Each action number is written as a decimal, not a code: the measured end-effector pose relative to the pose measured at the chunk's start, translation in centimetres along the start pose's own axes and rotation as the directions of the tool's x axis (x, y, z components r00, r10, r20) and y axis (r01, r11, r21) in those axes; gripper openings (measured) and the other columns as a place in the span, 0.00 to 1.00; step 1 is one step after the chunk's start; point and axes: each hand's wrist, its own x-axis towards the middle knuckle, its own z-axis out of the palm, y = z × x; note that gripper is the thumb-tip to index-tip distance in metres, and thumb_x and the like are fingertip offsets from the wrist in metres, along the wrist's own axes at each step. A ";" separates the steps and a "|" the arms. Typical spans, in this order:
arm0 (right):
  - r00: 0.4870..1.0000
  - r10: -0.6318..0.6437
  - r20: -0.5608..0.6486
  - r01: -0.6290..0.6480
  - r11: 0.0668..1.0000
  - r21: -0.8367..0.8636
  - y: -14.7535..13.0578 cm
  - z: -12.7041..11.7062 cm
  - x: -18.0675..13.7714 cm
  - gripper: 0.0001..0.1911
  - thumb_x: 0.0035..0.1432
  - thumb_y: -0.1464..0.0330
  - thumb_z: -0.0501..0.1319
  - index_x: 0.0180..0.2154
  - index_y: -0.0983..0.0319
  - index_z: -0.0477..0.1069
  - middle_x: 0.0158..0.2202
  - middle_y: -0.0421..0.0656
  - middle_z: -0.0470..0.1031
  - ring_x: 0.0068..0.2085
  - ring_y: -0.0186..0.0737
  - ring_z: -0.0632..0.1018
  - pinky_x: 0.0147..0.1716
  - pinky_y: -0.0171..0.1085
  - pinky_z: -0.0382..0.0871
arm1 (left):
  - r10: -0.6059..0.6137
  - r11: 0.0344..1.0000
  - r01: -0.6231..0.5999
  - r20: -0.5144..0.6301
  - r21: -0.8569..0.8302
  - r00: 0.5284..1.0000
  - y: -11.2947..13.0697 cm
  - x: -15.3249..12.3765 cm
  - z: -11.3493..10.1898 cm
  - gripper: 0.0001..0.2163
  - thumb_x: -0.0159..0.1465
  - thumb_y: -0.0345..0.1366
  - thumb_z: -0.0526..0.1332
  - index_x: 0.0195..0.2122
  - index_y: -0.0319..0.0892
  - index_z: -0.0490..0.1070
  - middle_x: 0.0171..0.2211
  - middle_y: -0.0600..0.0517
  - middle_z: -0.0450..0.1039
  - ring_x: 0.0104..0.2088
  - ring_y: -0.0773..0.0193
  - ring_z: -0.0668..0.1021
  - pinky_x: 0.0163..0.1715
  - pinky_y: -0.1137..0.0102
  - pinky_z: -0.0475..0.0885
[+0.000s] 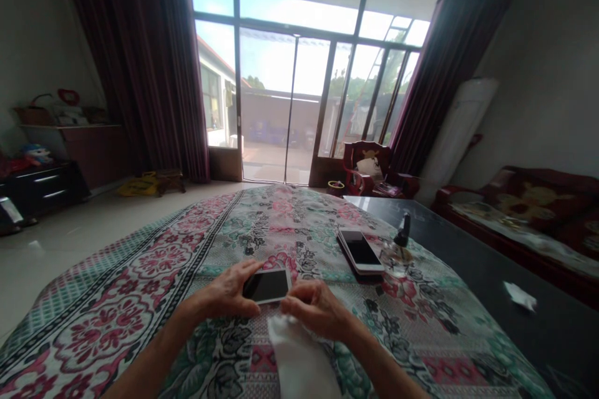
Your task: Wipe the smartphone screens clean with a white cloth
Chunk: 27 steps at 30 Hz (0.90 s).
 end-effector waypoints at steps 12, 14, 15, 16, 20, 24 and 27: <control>0.930 0.367 0.003 -0.350 0.884 0.310 2.1 1.4 0.5 0.15 0.55 0.59 0.56 0.29 0.64 0.72 0.22 0.39 0.72 0.22 0.32 0.71 0.17 0.27 0.61 | -0.041 0.998 0.030 -0.246 -0.048 0.968 1.6 1.0 2.2 0.30 0.48 0.44 0.68 0.53 0.43 0.70 0.43 0.46 0.77 0.43 0.50 0.76 0.42 0.65 0.67; 0.928 0.371 -0.021 -0.344 0.878 0.334 1.7 1.5 0.5 0.13 0.55 0.60 0.57 0.33 0.63 0.72 0.24 0.39 0.72 0.26 0.33 0.73 0.19 0.27 0.63 | -0.122 0.959 0.065 -0.194 -0.276 0.973 1.9 1.3 2.5 0.26 0.51 0.47 0.65 0.51 0.42 0.71 0.37 0.49 0.78 0.35 0.55 0.77 0.33 0.69 0.68; 0.927 0.374 -0.028 -0.344 0.877 0.337 1.5 1.4 0.4 0.13 0.55 0.60 0.57 0.34 0.63 0.72 0.25 0.39 0.72 0.27 0.34 0.74 0.20 0.28 0.64 | -0.156 0.912 0.085 -0.148 -0.401 0.977 2.0 1.4 2.7 0.25 0.53 0.48 0.64 0.49 0.41 0.72 0.34 0.50 0.79 0.32 0.57 0.78 0.29 0.71 0.67; 0.925 0.378 -0.036 -0.344 0.874 0.342 1.4 1.4 0.4 0.13 0.54 0.61 0.57 0.35 0.64 0.72 0.25 0.40 0.72 0.28 0.34 0.74 0.21 0.28 0.64 | -0.187 0.849 0.110 -0.098 -0.517 0.978 2.1 1.4 2.8 0.24 0.54 0.48 0.64 0.48 0.40 0.73 0.32 0.50 0.79 0.30 0.58 0.77 0.27 0.72 0.66; 0.922 0.378 -0.078 -0.319 0.861 0.396 1.6 1.5 0.4 0.13 0.52 0.62 0.59 0.36 0.64 0.71 0.29 0.41 0.73 0.29 0.35 0.74 0.21 0.29 0.65 | -0.220 0.574 0.185 0.068 -0.797 0.973 2.7 1.3 3.2 0.23 0.51 0.47 0.67 0.44 0.38 0.74 0.30 0.50 0.79 0.28 0.61 0.78 0.26 0.73 0.68; 0.927 0.355 -0.120 -0.268 0.852 0.449 1.8 1.9 0.3 0.17 0.47 0.65 0.63 0.40 0.64 0.69 0.32 0.41 0.75 0.28 0.33 0.74 0.22 0.29 0.64 | -0.206 0.454 0.202 0.118 -0.868 0.971 3.1 1.1 3.8 0.23 0.48 0.45 0.71 0.41 0.37 0.75 0.28 0.49 0.79 0.26 0.64 0.78 0.26 0.74 0.69; 0.943 0.318 -0.100 -0.244 0.862 0.444 1.7 2.4 -0.2 0.23 0.43 0.68 0.65 0.44 0.63 0.66 0.32 0.40 0.74 0.31 0.36 0.76 0.27 0.31 0.68 | -0.240 0.404 0.193 0.100 -0.894 0.966 3.2 1.2 4.3 0.20 0.47 0.42 0.71 0.40 0.38 0.76 0.28 0.49 0.79 0.27 0.62 0.79 0.27 0.72 0.71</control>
